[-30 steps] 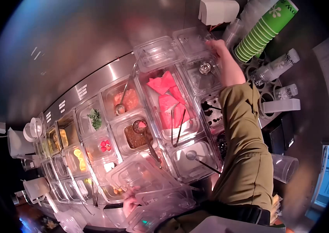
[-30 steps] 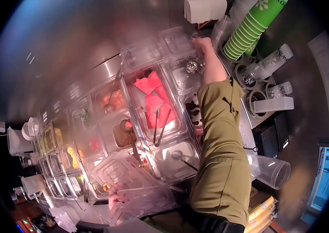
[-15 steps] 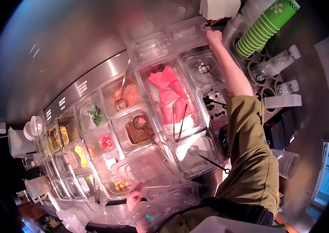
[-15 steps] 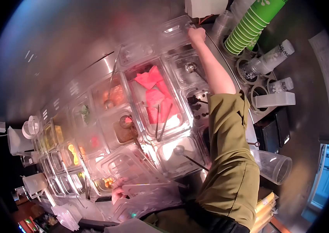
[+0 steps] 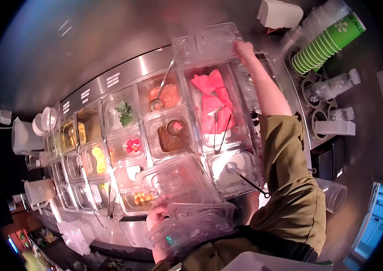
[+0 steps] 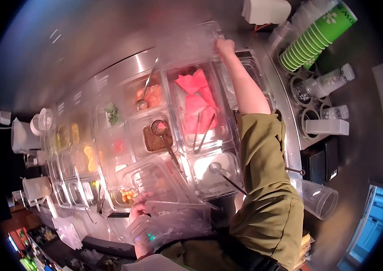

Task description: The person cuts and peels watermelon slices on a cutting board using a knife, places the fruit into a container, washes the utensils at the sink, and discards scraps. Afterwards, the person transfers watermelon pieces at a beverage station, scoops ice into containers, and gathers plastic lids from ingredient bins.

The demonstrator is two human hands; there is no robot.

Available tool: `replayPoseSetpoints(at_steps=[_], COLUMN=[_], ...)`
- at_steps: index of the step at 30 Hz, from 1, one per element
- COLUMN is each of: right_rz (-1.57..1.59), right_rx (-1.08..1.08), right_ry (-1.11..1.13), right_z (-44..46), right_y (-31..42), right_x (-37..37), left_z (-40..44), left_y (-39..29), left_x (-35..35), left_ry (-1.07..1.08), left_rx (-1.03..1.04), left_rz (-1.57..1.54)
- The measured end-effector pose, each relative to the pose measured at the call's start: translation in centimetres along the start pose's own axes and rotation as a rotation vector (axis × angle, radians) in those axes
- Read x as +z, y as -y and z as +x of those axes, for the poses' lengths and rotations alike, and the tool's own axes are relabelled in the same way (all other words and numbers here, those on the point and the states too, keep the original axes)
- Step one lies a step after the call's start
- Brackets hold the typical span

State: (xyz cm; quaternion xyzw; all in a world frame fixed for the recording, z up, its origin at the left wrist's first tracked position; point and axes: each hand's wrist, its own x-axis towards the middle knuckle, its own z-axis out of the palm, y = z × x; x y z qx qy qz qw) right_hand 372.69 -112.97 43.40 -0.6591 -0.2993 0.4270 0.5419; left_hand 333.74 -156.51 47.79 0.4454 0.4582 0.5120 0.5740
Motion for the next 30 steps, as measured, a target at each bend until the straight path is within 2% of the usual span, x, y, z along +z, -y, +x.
replayPoseSetpoints(at_steps=[2, 7, 10, 13, 17, 19, 21, 23, 24, 26, 28, 29, 30], right_rz=[-0.078, -0.253, -0.346, -0.278, 0.108, 0.068, 0.041, 0.074, 0.111, 0.242, 0.303, 0.327, 0.409], right_rx=[0.072, 0.337, 0.403, 0.411, 0.472, 0.398, 0.334, 0.353, 0.384, 0.317, 0.231, 0.183, 0.09], right_ry=[0.048, 0.282, 0.412, 0.5, 0.547, 0.448, 0.387, 0.338, 0.292, 0.524, 0.425, 0.372, 0.488], right_z=[-0.1, -0.1, 1.4, 1.0, 2.9, 2.8, 2.5, -0.7, -2.7, 0.2, -2.0, -4.0, -13.1], right_y=[-0.5, 0.9, 1.0, 0.6, -2.1, -2.0, -2.2, -0.4, 0.3, -1.9, -2.4, -1.5, 2.0], right_x=[1.5, 3.7, 4.9, 4.9, 2.7, 0.3, -3.4, -5.6, -6.3, -9.8, -10.8, -10.9, -8.6], left_z=[-0.4, 0.1, -0.4, -0.4, -1.0, -1.1, -0.8, -0.6, -1.4, -1.3, -1.5, -1.7, -1.9], left_y=[-0.3, -1.4, -0.3, -0.3, 0.1, 0.8, -0.1, -1.3, -1.0, -2.2, -4.6, -5.7, -6.8], left_x=[-0.1, 0.6, -0.2, -0.2, -0.7, -2.2, -2.1, -1.3, -0.9, -1.0, 0.2, 1.0, 1.9], left_ry=[-0.042, -0.045, -0.062, -0.066, -0.086, -0.028, -0.072, -0.104, -0.042, 0.058, -0.034, -0.048, -0.062], left_rx=[0.031, 0.006, -0.021, 0.028, 0.071, 0.008, -0.329, -0.332, -0.025, -0.025, -0.212, -0.225, -0.24], left_rz=[0.144, 0.06, 0.012, 0.063, 0.102, -0.022, -0.206, -0.132, 0.064, 0.032, -0.126, -0.084, -0.042])
